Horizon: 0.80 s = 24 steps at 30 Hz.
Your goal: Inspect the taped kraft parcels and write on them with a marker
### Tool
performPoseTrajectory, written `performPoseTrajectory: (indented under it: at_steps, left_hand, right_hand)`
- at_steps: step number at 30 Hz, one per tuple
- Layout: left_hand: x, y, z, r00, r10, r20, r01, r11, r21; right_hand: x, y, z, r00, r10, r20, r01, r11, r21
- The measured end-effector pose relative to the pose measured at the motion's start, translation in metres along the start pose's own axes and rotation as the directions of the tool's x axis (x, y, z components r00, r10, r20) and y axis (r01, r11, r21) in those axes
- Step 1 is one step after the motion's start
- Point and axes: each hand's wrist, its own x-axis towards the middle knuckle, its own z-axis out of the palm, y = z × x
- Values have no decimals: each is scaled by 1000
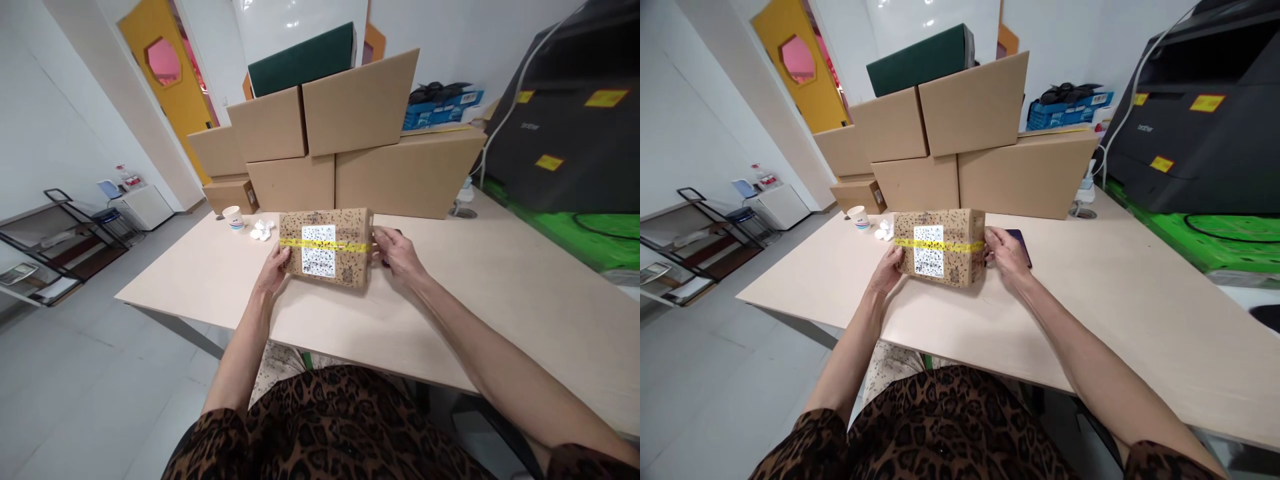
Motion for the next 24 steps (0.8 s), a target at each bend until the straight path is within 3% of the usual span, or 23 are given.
performPoseTrajectory:
  at_steps: [7,11,17,24]
  left_hand:
    - [5,-3,-1,997,-38,-71,35,998,-44]
    - [9,-5,-5,988,-77,-136,66,994,-87]
    - [7,-4,-3,992,21,-122,-35,993,-110]
    - [8,-6,-2,962,-200,-184,174,973,-149]
  right_hand:
    - [-8,3,8,994,90,-60,-95,993,-75]
    - [-11,-2,10,995,104,-10,-104,995,-4]
    - [-16,-12,19,993,65,97,-77,989,125]
    - [-22,-25,23,987,-15,160,-8,990,140]
